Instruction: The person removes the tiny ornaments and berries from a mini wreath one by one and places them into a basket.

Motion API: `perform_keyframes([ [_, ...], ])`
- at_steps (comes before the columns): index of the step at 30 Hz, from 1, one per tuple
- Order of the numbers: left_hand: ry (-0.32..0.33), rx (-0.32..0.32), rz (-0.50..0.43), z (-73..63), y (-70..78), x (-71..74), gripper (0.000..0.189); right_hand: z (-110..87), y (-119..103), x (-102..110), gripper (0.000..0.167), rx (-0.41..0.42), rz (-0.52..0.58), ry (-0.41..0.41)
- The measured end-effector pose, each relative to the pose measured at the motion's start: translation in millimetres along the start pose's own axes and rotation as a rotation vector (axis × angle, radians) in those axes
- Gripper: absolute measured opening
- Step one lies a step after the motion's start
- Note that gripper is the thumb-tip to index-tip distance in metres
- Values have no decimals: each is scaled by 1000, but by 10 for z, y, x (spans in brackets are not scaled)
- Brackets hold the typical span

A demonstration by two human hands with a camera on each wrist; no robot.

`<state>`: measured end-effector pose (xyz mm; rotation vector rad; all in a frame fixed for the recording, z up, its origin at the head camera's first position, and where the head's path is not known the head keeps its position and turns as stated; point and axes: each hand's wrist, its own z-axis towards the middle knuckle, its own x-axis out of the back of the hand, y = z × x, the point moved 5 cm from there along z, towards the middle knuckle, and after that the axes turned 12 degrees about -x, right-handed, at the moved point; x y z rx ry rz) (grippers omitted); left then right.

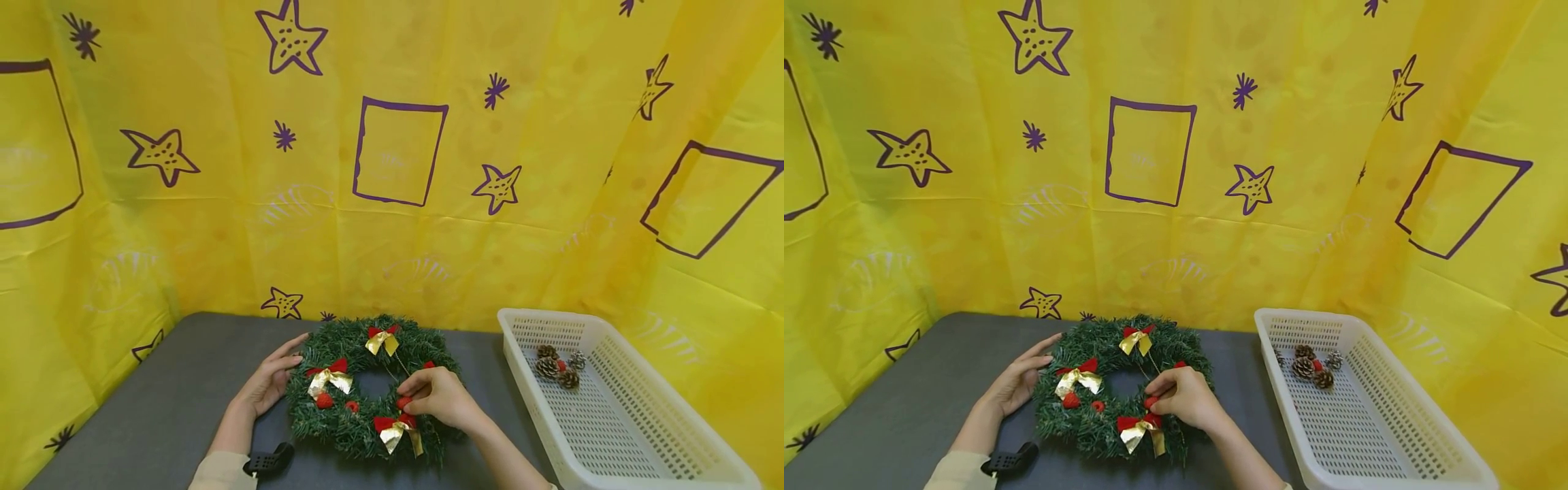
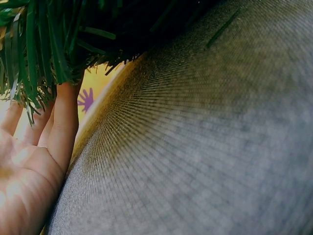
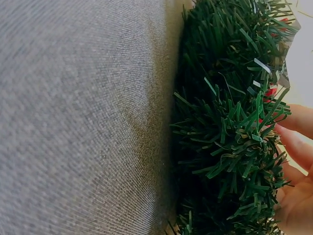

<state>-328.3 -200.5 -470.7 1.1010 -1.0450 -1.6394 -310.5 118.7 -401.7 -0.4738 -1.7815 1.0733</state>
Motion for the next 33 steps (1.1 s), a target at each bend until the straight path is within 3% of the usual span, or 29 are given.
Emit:
perform_keyframes([
  [16,2,8,-10,3,0,8,66,-25,10,72,24,-24,103,-48],
  [33,-1,15,-7,9,-4,12,68,-31,-40,196,23,-44,87,-47],
])
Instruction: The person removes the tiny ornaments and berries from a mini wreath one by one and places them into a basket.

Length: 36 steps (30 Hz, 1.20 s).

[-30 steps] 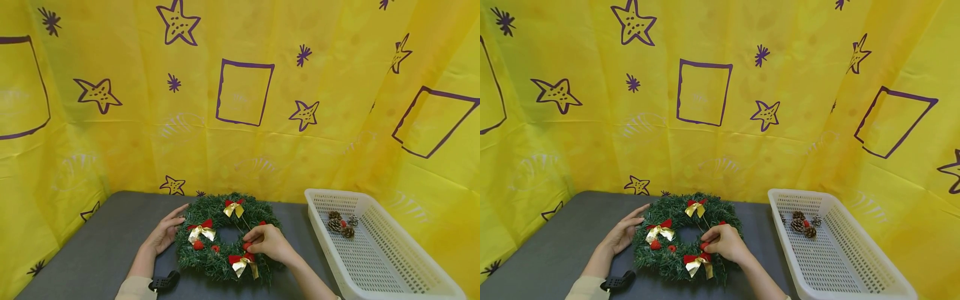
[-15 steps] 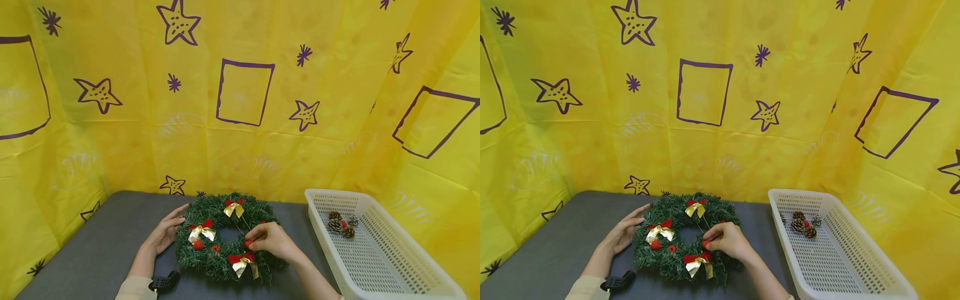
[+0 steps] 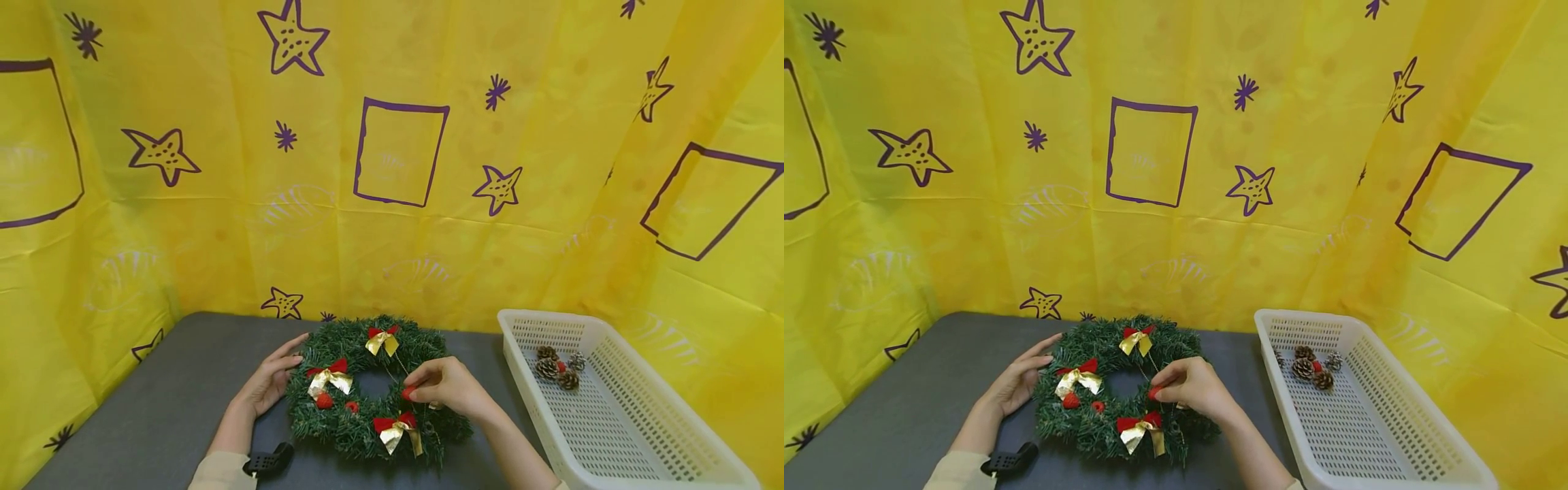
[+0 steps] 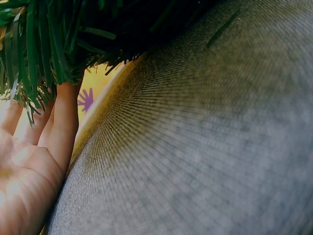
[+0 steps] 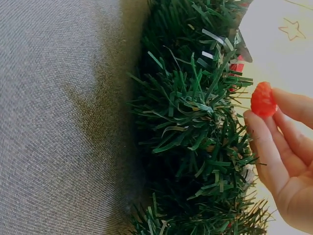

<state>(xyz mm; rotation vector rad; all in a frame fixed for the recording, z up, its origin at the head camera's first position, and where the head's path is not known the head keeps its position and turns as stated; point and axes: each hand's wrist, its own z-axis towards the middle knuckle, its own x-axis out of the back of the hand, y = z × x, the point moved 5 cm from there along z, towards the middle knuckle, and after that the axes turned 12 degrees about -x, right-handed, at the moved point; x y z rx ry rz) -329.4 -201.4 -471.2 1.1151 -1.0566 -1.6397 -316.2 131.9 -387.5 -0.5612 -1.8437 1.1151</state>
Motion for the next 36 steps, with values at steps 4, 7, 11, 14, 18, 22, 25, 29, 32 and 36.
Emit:
perform_keyframes([
  [4,-1,-2,2,4,-2,0,68,3,-12,28,26,11,29,-7],
  [7,2,-3,5,10,3,-1,69,5,-23,62,30,24,43,1],
  [11,0,-1,14,11,9,-8,69,19,-23,112,31,26,58,22],
  [14,2,0,13,8,11,-10,68,30,-24,145,34,17,82,28],
  [18,9,1,3,4,10,-10,68,32,-35,192,37,-1,110,32],
  [22,6,4,1,3,9,-13,68,13,-58,249,37,-2,116,35],
  [25,5,7,2,2,11,-16,69,-13,-76,297,38,11,109,43],
  [29,6,9,5,1,14,-20,69,-50,-98,362,39,23,80,77],
  [32,5,8,12,0,14,-21,69,-73,-110,412,40,15,81,104],
  [36,18,9,15,-4,9,-17,68,-104,-139,475,41,20,94,119],
])
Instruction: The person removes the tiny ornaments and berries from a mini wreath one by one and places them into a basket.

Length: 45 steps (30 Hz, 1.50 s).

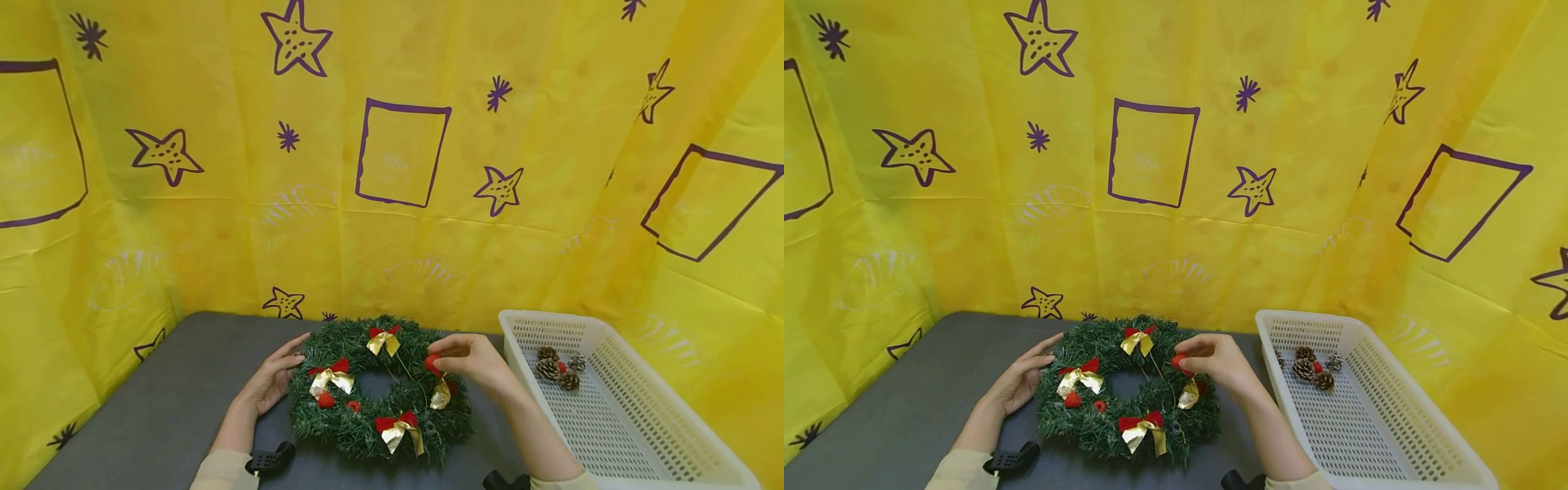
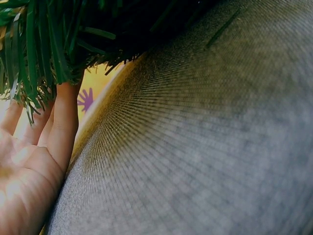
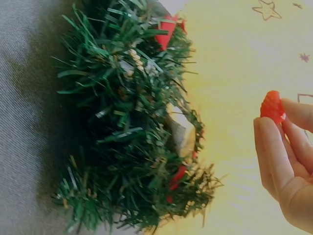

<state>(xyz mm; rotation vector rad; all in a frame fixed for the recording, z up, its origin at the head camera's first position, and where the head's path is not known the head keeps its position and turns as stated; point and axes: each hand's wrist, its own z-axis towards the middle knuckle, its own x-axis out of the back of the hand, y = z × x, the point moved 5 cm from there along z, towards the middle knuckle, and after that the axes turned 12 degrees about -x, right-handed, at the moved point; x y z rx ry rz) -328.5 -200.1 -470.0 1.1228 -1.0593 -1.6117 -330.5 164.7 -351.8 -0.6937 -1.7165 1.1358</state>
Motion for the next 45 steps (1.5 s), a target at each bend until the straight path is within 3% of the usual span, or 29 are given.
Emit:
perform_keyframes([
  [15,1,10,32,7,-7,8,68,-58,-68,122,34,-13,-35,75],
  [22,-2,-9,-15,24,-5,5,70,-115,-201,233,33,10,-40,107],
  [30,-1,-6,-13,22,-21,18,69,-188,-322,424,37,-14,-91,162],
  [45,-6,10,12,-1,8,-4,69,-137,-310,821,44,-24,-38,170],
])
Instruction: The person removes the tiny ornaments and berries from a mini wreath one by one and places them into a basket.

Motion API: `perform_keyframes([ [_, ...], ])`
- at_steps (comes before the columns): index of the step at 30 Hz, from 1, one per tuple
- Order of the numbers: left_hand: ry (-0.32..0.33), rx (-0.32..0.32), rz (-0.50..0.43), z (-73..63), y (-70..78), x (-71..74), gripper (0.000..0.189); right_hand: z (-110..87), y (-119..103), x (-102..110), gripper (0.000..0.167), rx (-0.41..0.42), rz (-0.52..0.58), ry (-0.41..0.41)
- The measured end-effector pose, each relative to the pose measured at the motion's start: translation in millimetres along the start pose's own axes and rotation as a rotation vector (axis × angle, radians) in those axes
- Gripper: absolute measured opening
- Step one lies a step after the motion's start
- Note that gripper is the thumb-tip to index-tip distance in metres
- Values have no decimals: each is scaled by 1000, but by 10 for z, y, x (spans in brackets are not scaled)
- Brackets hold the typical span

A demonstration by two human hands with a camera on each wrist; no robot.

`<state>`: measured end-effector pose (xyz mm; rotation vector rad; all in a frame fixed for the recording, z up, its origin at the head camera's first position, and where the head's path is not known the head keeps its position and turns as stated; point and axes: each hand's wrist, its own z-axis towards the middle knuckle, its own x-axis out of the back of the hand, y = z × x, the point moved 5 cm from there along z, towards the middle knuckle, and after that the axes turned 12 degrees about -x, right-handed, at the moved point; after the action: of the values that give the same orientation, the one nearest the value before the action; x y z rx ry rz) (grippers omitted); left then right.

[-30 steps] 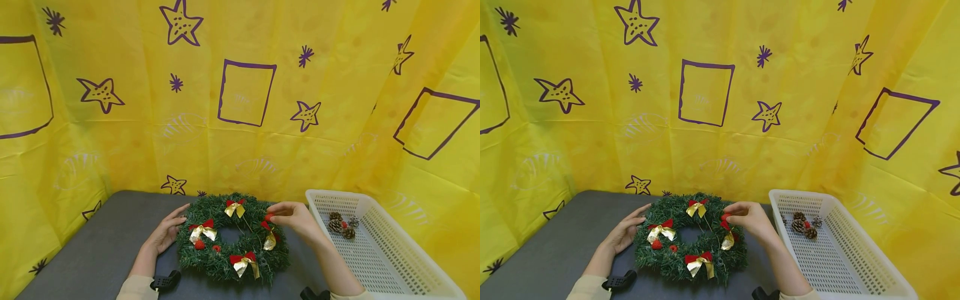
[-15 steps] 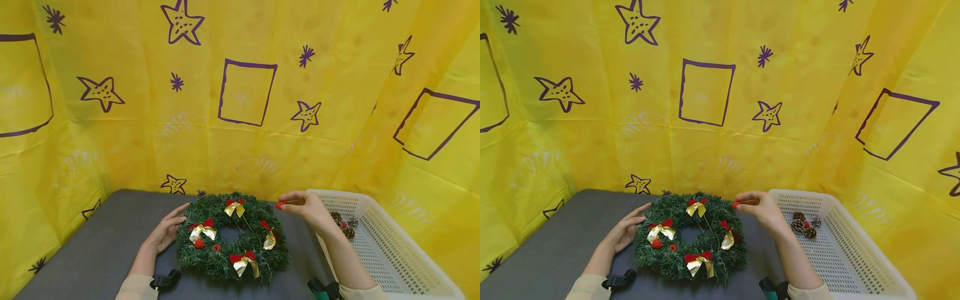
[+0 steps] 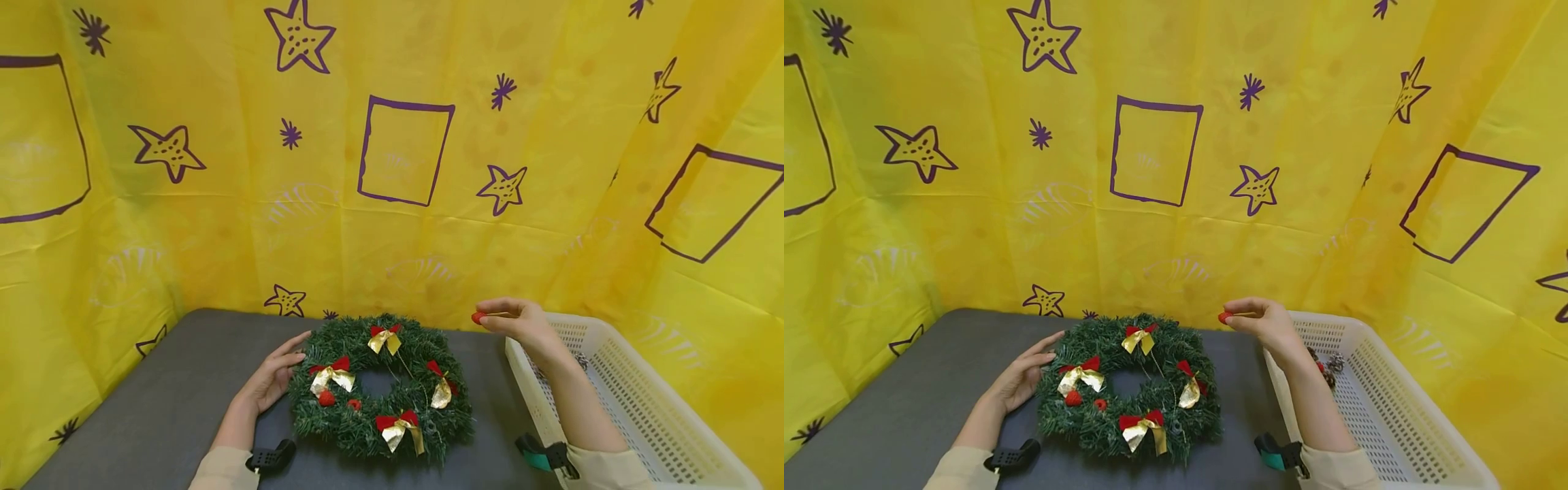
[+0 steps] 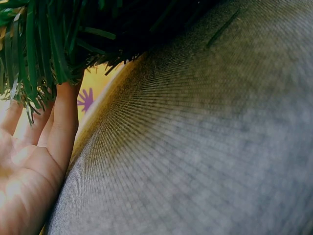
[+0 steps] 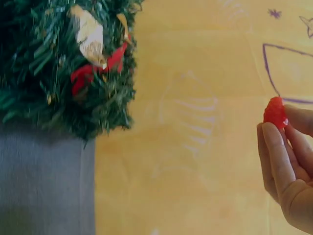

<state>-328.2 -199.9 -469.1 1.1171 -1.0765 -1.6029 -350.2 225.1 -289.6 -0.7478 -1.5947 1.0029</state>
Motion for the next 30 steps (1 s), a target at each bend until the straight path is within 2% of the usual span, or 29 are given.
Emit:
perform_keyframes([
  [7,8,6,-11,3,-7,14,68,48,90,175,50,-23,40,8],
  [16,18,-12,-26,-4,-16,20,66,60,237,384,48,-22,112,18],
  [20,14,-10,-25,-2,-26,23,66,49,299,468,41,-27,106,15],
  [25,20,-9,-48,7,-33,18,66,22,363,571,22,-19,109,-6],
  [30,21,-11,-62,8,-32,18,66,3,406,686,20,-19,121,4],
])
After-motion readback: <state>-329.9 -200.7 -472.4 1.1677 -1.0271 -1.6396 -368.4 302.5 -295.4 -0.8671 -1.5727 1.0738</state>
